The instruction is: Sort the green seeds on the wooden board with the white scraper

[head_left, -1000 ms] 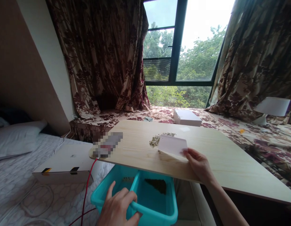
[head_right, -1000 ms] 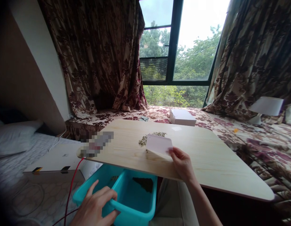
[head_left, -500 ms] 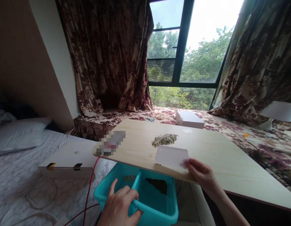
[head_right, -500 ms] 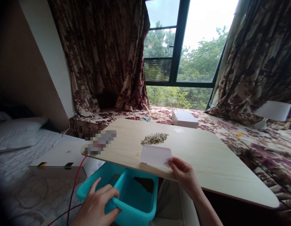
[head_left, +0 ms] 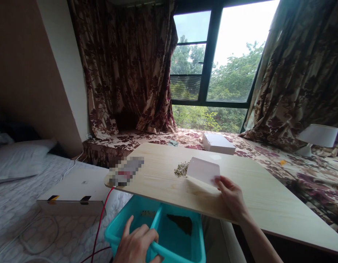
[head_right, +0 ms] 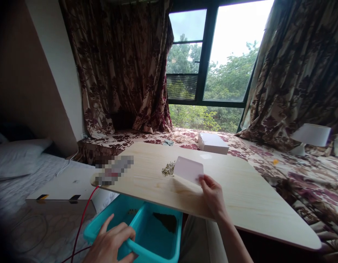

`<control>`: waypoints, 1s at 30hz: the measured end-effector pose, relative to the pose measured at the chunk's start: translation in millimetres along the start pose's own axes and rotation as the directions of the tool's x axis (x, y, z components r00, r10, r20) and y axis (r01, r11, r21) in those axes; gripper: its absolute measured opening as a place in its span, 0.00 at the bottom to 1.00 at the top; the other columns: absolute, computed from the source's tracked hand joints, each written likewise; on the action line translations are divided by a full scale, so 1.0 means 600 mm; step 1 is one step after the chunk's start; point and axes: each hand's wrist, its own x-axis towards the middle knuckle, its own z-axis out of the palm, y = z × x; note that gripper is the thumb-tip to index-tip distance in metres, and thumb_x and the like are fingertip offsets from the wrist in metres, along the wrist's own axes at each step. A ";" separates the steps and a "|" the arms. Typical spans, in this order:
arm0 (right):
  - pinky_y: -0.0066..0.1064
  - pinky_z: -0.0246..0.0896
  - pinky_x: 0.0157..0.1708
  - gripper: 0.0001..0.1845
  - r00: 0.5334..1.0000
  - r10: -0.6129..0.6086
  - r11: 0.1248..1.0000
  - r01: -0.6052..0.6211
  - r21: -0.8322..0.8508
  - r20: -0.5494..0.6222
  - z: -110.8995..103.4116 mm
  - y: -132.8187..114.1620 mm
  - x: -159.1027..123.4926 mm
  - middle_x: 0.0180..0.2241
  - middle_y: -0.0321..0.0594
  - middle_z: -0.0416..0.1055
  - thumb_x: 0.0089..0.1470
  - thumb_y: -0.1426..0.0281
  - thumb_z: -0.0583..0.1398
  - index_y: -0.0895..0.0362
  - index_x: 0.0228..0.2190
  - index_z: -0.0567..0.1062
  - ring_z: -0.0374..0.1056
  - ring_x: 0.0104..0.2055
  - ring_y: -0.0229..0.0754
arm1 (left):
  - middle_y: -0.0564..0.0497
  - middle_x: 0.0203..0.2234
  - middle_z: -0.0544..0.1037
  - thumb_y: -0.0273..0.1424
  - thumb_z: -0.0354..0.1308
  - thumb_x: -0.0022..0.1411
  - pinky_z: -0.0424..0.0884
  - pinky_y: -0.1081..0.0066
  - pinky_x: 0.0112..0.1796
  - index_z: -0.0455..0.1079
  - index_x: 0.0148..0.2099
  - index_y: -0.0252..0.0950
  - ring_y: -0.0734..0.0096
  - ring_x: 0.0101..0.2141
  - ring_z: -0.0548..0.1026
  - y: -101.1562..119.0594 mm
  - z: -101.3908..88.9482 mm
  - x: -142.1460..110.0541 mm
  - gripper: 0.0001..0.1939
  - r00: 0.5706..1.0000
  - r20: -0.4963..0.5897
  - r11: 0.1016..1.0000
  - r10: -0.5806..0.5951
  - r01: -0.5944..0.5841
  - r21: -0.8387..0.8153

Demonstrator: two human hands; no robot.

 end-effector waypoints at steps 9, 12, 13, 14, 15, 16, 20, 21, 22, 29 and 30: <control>0.36 0.68 0.38 0.15 1.000 -0.022 1.000 0.022 -0.015 -0.022 0.008 -0.002 -0.006 0.31 0.42 0.80 0.42 0.61 0.61 0.56 0.30 0.80 0.74 0.34 0.48 | 0.58 0.29 0.72 0.26 0.52 0.51 0.40 0.38 0.57 0.65 0.32 0.42 0.67 0.35 0.75 -0.001 0.003 -0.003 0.06 1.000 -0.013 1.000 0.008 -0.008 -0.002; 0.36 0.67 0.38 0.15 1.000 -0.021 0.999 0.021 -0.029 -0.012 0.007 -0.002 -0.006 0.32 0.42 0.80 0.42 0.61 0.61 0.56 0.30 0.80 0.74 0.35 0.48 | 0.58 0.29 0.72 0.26 0.52 0.50 0.40 0.39 0.58 0.65 0.33 0.42 0.67 0.35 0.75 -0.002 0.003 -0.003 0.06 1.000 -0.016 1.000 0.014 -0.014 -0.010; 0.36 0.67 0.39 0.15 1.000 -0.021 0.999 0.021 -0.033 -0.010 0.007 -0.003 -0.007 0.32 0.42 0.80 0.42 0.61 0.61 0.56 0.30 0.80 0.74 0.36 0.48 | 0.58 0.29 0.72 0.26 0.52 0.50 0.40 0.39 0.58 0.65 0.33 0.42 0.67 0.35 0.75 -0.002 0.003 -0.003 0.06 1.000 -0.016 1.000 0.014 -0.014 -0.013; 0.36 0.67 0.39 0.15 1.000 -0.022 0.999 0.022 -0.038 -0.007 0.007 -0.003 -0.008 0.32 0.42 0.80 0.43 0.61 0.60 0.56 0.31 0.80 0.74 0.36 0.48 | 0.58 0.29 0.72 0.26 0.52 0.50 0.40 0.40 0.58 0.65 0.32 0.42 0.67 0.35 0.75 -0.002 0.003 -0.003 0.06 1.000 -0.017 1.000 0.013 -0.013 -0.015; 0.36 0.67 0.39 0.15 1.000 -0.025 0.999 0.025 -0.045 -0.002 0.006 -0.003 -0.008 0.32 0.42 0.80 0.43 0.61 0.60 0.57 0.30 0.80 0.74 0.35 0.48 | 0.58 0.29 0.72 0.26 0.53 0.50 0.40 0.40 0.58 0.65 0.32 0.42 0.67 0.35 0.75 -0.002 0.003 -0.003 0.06 1.000 -0.020 1.000 0.012 -0.013 -0.016; 0.36 0.67 0.38 0.15 1.000 -0.029 0.998 0.029 -0.053 0.004 0.006 -0.004 -0.009 0.31 0.42 0.80 0.43 0.61 0.60 0.57 0.30 0.80 0.74 0.35 0.48 | 0.58 0.29 0.72 0.26 0.53 0.50 0.40 0.41 0.58 0.65 0.32 0.42 0.67 0.35 0.75 -0.002 0.003 -0.003 0.06 1.000 -0.023 1.000 0.012 -0.013 -0.016; 0.36 0.67 0.38 0.14 0.999 -0.036 0.998 0.036 -0.059 0.010 0.006 -0.005 -0.012 0.31 0.42 0.80 0.43 0.61 0.60 0.57 0.30 0.80 0.74 0.35 0.48 | 0.57 0.29 0.72 0.25 0.53 0.50 0.41 0.41 0.58 0.65 0.32 0.42 0.67 0.34 0.74 0.002 0.001 -0.005 0.07 0.999 -0.029 1.000 0.014 -0.014 -0.016; 0.36 0.67 0.38 0.15 0.999 -0.035 0.998 0.034 -0.051 -0.001 0.006 -0.005 -0.013 0.32 0.43 0.80 0.44 0.61 0.61 0.57 0.31 0.80 0.74 0.35 0.49 | 0.57 0.28 0.72 0.25 0.53 0.50 0.40 0.40 0.58 0.65 0.32 0.42 0.67 0.34 0.74 0.003 0.001 -0.005 0.07 1.000 -0.025 1.000 0.013 -0.013 -0.017; 0.36 0.67 0.38 0.15 0.999 -0.033 0.999 0.032 -0.044 -0.014 0.006 -0.005 -0.014 0.33 0.43 0.80 0.44 0.61 0.61 0.57 0.31 0.80 0.74 0.36 0.49 | 0.57 0.28 0.72 0.25 0.53 0.50 0.40 0.40 0.58 0.64 0.32 0.42 0.67 0.34 0.74 0.004 0.000 -0.005 0.06 1.000 -0.023 1.000 0.011 -0.011 -0.018; 0.35 0.67 0.35 0.15 0.999 -0.034 0.997 0.033 -0.066 -0.011 0.005 -0.008 -0.015 0.31 0.43 0.80 0.44 0.61 0.60 0.57 0.30 0.80 0.74 0.33 0.47 | 0.58 0.28 0.71 0.25 0.53 0.50 0.41 0.41 0.58 0.65 0.32 0.42 0.67 0.33 0.74 0.006 -0.001 -0.006 0.06 0.999 -0.039 1.000 0.004 -0.005 -0.019; 0.35 0.68 0.35 0.14 0.999 -0.040 0.997 0.039 -0.069 -0.009 0.005 -0.008 -0.015 0.31 0.43 0.80 0.44 0.61 0.60 0.57 0.30 0.80 0.74 0.33 0.47 | 0.58 0.28 0.71 0.25 0.53 0.50 0.41 0.40 0.58 0.65 0.32 0.42 0.67 0.33 0.74 0.006 -0.001 -0.005 0.06 0.999 -0.037 1.000 0.003 -0.004 -0.015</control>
